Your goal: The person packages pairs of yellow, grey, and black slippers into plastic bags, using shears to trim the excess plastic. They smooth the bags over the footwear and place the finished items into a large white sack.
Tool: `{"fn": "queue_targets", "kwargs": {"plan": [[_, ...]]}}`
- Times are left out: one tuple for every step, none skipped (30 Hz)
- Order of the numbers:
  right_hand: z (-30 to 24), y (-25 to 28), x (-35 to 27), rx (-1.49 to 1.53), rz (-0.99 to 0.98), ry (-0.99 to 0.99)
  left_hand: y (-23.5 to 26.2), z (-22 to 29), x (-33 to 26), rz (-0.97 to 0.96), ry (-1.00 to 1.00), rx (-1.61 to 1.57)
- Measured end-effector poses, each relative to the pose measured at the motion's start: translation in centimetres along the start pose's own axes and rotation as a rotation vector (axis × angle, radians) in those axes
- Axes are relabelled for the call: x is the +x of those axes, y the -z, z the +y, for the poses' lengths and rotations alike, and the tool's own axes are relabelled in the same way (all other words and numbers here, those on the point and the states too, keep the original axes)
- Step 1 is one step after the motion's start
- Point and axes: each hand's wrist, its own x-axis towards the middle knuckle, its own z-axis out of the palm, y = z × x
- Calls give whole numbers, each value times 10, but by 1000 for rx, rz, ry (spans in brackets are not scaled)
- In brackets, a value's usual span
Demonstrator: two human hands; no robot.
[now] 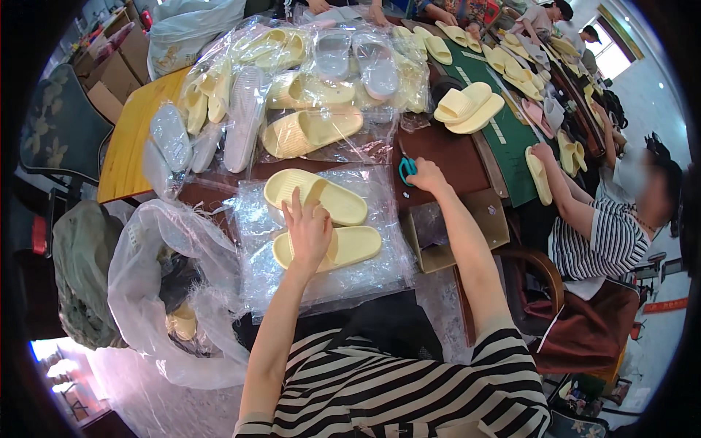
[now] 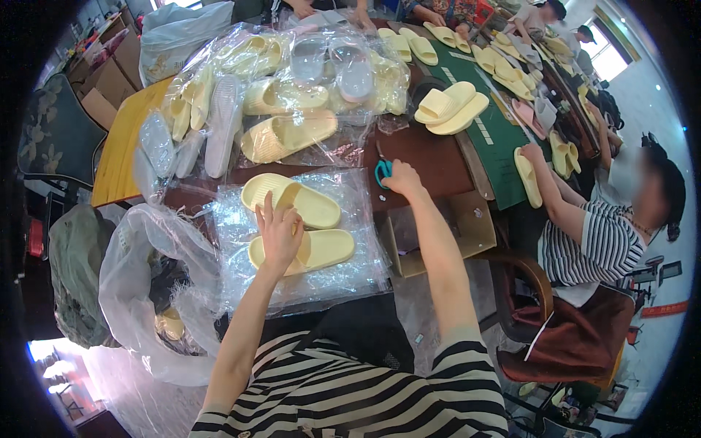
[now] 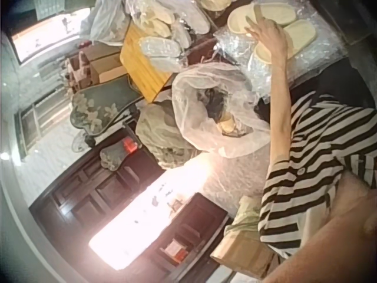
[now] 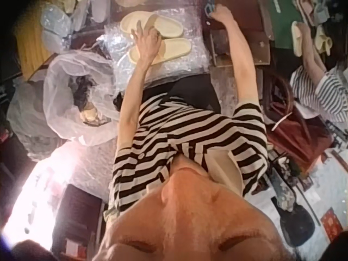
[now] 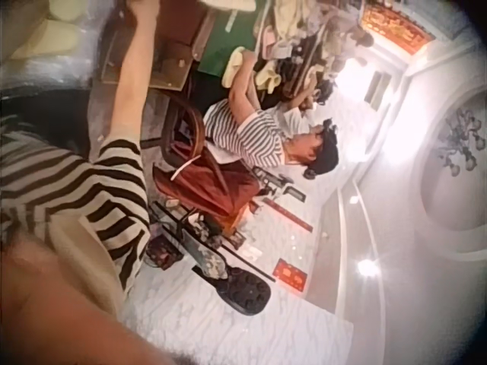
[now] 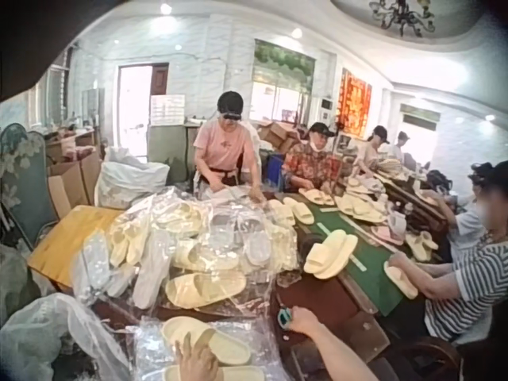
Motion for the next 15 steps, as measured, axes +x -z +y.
{"fn": "queue_targets", "kwargs": {"plan": [[-2,11,-1,76,-116,-35,5,1,0,58,-25,68],[1,26,-7,287,-345,-112,9,2,0,61,-21,70],[9,30,-23,370,-206,-109,14,5,1,54,-32,98],[16,29,-44,450,-67,-108,16,7,1,47,-42,123],[13,30,-64,530,14,-37,18,8,0,52,-36,122],[14,37,-84,608,98,29,18,10,-1,61,-58,107],[-2,45,-105,605,89,37,19,10,-6,67,-70,101],[-34,54,-124,525,96,123,22,6,-12,67,-47,117],[-60,63,-139,443,116,199,24,5,-15,53,-23,105],[-77,71,-151,297,88,310,24,7,-16,35,-10,83],[-91,73,-159,152,61,422,25,10,-18,32,-13,85],[-93,60,-159,81,150,571,24,14,-16,46,-26,72],[-97,48,-158,40,180,652,22,17,-14,65,-34,63],[-102,36,-157,-9,196,665,22,19,-14,70,-39,67],[-110,30,-156,-56,209,683,23,21,-15,68,-29,67]]}}
